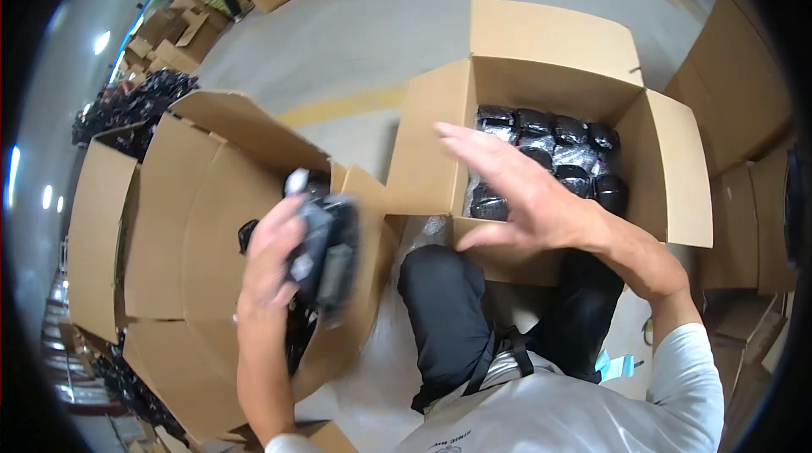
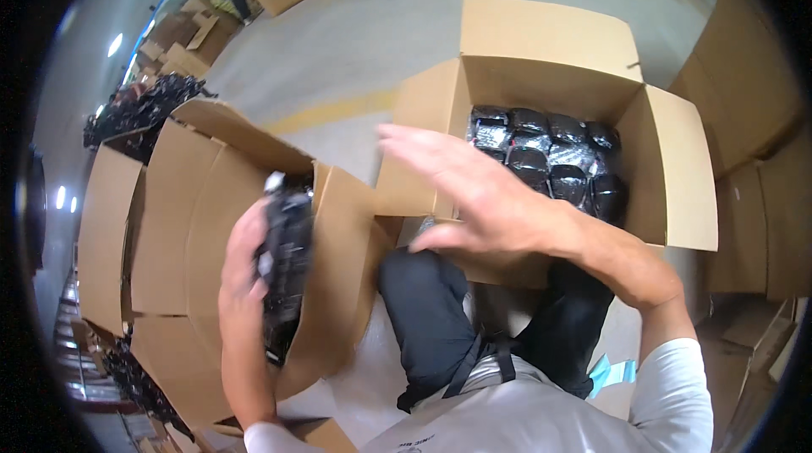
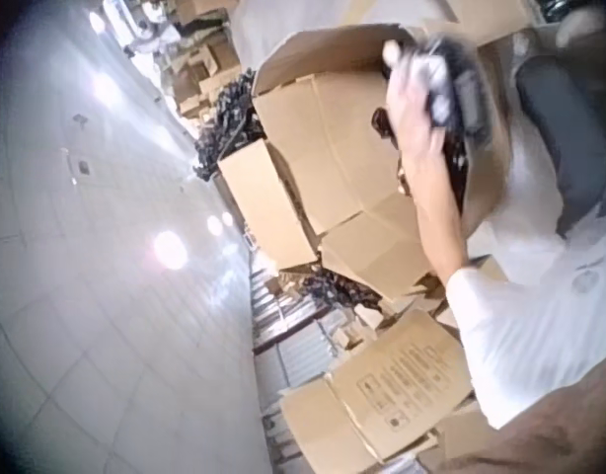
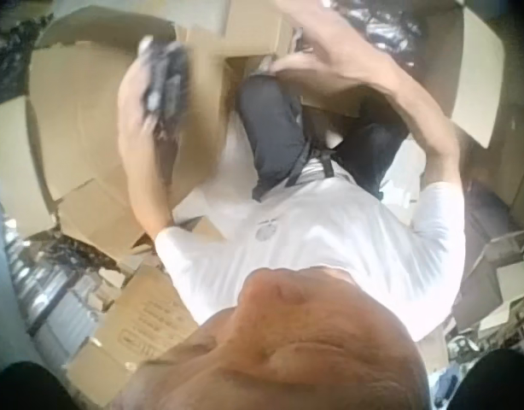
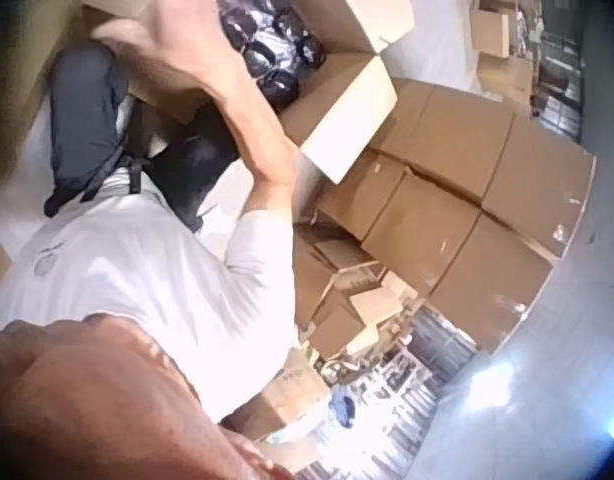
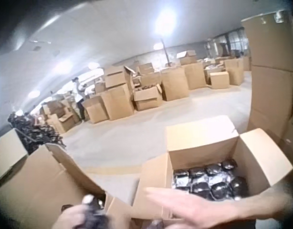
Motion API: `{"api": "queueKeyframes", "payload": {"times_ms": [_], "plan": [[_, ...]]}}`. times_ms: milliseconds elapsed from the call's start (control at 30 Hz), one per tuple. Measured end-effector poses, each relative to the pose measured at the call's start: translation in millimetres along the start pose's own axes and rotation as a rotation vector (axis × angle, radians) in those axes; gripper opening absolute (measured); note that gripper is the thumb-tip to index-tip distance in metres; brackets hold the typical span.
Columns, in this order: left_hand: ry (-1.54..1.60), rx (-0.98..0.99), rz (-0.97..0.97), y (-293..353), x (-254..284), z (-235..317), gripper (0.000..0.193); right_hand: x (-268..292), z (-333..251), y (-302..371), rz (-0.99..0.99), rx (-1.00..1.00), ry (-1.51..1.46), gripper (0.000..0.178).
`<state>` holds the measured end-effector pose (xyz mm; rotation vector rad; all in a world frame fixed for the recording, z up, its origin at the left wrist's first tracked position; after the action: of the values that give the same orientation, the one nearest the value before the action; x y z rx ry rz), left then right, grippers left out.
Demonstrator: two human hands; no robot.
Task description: The person sits on the floor and packs small black electronic devices into a cardboard box. They place bubble wrap inside the box and transfer the items one by one from a larger container to the smaller box.
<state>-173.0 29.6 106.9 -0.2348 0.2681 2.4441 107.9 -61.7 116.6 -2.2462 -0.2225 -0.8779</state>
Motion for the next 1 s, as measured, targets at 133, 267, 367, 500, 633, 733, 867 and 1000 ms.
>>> {"api": "queueKeyframes", "payload": {"times_ms": [133, 267, 367, 500, 633, 733, 867, 1000], "plan": [[-0.063, 0.093, -0.265, -46.9, -46.6, 7.3, 0.051, -12.0, -53.7, -51.7, -0.166, 0.445, -0.139, 0.054], [-0.426, 0.2, 0.006, -47.3, 13.7, 23.0, 0.062, 10.3, -24.5, -23.2, -0.1, 0.31, 0.172, 0.039], [-0.461, 0.163, 0.348, -64.0, 125.0, -33.4, 0.036, 73.0, 59.6, 57.6, -0.027, -0.34, 0.266, 0.04], [-1.168, 0.044, 0.536, 6.1, 281.4, -182.6, 0.036, 111.5, 160.7, 159.0, -0.13, -1.037, 0.405, 0.045], [-1.159, 0.59, 0.302, 65.4, 372.6, -344.1, 0.029, 95.2, 218.1, 252.6, -0.541, -1.267, 0.526, 0.054], [-1.196, 0.681, 0.335, 69.9, 362.5, -344.6, 0.029, 55.8, 235.6, 309.6, -0.677, -1.335, 0.328, 0.051], [-1.162, 0.642, 0.419, 86.4, 363.4, -309.8, 0.028, -11.9, 278.1, 363.1, -0.368, -1.834, -0.596, 0.063], [-1.058, 0.528, 0.6, 116.8, 369.6, -243.4, 0.028, -57.1, 302.7, 384.9, -0.092, -1.787, -1.152, 0.065]]}}
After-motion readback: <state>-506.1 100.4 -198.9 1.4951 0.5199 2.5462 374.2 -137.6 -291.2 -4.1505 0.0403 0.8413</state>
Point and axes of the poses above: each hand's wrist, its own y-axis away from the middle knuckle, its own x-axis out of the back of the hand, z = x × y, the point moved 6 cm from there along -y, towards the middle knuckle, and after that the axes turned 5 degrees about -z, right-handed, at the moved point
